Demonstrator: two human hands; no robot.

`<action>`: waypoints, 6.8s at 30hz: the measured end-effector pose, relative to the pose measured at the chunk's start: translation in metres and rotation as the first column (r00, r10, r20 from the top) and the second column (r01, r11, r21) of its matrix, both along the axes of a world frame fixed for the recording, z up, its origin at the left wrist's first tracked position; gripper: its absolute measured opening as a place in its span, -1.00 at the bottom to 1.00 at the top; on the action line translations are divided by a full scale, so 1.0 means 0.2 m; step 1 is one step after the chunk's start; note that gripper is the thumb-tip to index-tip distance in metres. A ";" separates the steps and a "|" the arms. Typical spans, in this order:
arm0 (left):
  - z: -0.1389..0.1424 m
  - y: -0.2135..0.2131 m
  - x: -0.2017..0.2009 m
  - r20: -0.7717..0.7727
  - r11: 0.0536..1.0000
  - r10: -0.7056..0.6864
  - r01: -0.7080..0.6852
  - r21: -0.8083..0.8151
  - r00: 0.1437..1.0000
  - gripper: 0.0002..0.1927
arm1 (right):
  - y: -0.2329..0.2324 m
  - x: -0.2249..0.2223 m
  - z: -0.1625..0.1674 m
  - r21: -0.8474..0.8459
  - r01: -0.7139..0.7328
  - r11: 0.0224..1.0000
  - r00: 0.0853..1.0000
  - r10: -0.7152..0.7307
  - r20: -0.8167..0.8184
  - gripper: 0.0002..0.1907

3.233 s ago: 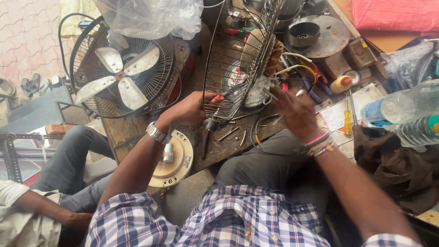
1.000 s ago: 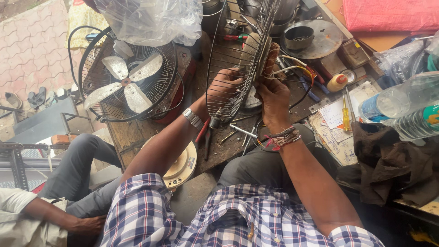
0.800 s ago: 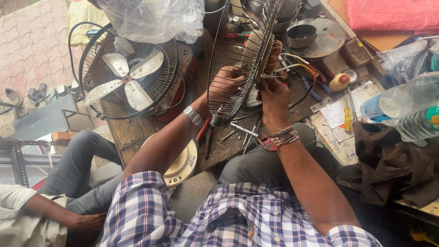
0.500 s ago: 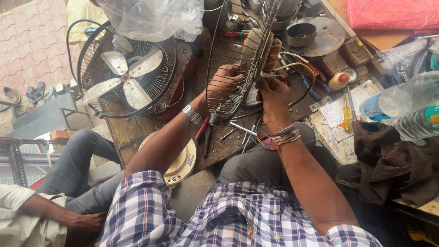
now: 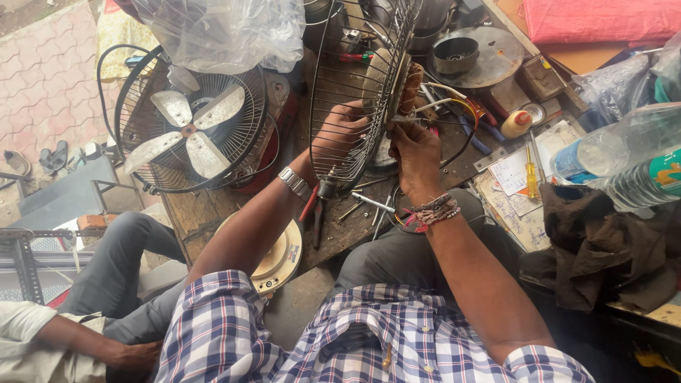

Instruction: The person repairs a disassembled electric fan on a low wooden table. They attach fan blades to the motor hub, secure the front wire cage using a wrench, and adjust internal components with pliers and a screwdriver.

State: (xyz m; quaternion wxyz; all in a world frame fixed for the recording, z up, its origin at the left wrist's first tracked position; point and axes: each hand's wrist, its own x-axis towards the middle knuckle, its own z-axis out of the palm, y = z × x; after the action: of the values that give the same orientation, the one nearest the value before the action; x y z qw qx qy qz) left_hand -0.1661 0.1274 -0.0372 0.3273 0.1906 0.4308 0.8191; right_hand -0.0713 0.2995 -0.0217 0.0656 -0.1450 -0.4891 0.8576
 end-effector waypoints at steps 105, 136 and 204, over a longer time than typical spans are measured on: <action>0.01 0.04 0.01 -0.157 0.978 0.123 -0.147 -0.150 0.980 -0.84 | 0.03 -0.05 -0.01 -0.065 -0.007 0.998 1.000 0.006 -0.012 -0.80; 0.00 0.06 0.00 -0.155 0.989 0.114 -0.127 -0.079 0.981 -0.81 | 0.01 -0.04 -0.03 -0.007 0.006 1.000 0.998 -0.007 -0.063 -0.79; 0.06 0.05 0.02 -0.162 0.969 0.144 -0.172 -0.177 0.976 -0.84 | -0.01 -0.03 -0.05 0.051 0.096 0.994 0.992 -0.091 -0.086 -0.75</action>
State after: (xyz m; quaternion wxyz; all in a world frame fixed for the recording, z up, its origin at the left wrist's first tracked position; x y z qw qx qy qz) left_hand -0.1623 0.1371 -0.0253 0.2448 0.1837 0.5438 0.7814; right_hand -0.0778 0.2970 -0.0322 0.1299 -0.1300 -0.5019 0.8451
